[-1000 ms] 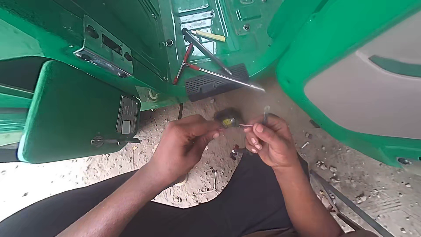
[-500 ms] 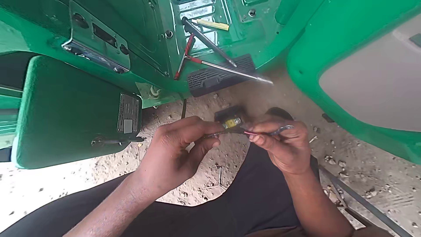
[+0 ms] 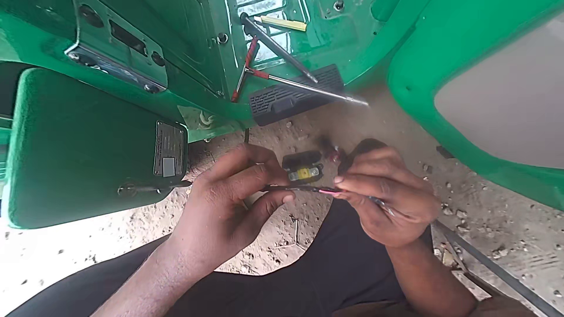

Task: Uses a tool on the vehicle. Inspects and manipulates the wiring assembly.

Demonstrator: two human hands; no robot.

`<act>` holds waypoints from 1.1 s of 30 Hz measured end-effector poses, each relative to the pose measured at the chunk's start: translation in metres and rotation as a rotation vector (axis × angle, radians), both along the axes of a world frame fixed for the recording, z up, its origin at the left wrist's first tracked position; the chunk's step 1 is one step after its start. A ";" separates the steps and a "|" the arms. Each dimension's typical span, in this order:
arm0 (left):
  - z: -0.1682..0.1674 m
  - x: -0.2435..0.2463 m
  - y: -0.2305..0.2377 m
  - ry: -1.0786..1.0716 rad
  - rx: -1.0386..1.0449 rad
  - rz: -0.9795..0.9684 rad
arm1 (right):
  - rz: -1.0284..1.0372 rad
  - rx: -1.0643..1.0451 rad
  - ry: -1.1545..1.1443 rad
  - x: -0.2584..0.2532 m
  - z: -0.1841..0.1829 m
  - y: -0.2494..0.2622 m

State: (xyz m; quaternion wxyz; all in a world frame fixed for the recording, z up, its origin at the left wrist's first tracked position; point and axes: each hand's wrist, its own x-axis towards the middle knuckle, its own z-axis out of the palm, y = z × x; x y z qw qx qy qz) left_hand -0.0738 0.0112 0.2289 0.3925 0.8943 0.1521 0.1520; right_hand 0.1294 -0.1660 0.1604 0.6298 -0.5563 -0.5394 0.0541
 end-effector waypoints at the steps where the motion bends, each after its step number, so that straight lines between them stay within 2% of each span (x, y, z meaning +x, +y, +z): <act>1: 0.000 0.001 -0.001 0.015 0.000 0.000 | -0.010 -0.002 -0.015 0.000 0.000 -0.001; 8: 0.003 0.002 -0.003 0.073 -0.004 0.041 | -0.050 0.002 -0.032 -0.005 0.001 -0.001; 16: 0.002 -0.002 -0.001 0.042 0.094 0.072 | -0.025 0.003 0.035 -0.007 0.000 0.001; 21: 0.002 0.001 0.000 0.038 -0.010 0.019 | 0.104 -0.045 0.197 -0.005 -0.002 0.007; 25: 0.000 -0.001 -0.001 0.008 -0.053 0.063 | 0.242 -0.096 0.373 -0.009 0.000 0.013; 33: 0.002 0.001 -0.002 -0.039 -0.180 0.109 | 0.229 -0.061 0.335 -0.007 0.006 0.021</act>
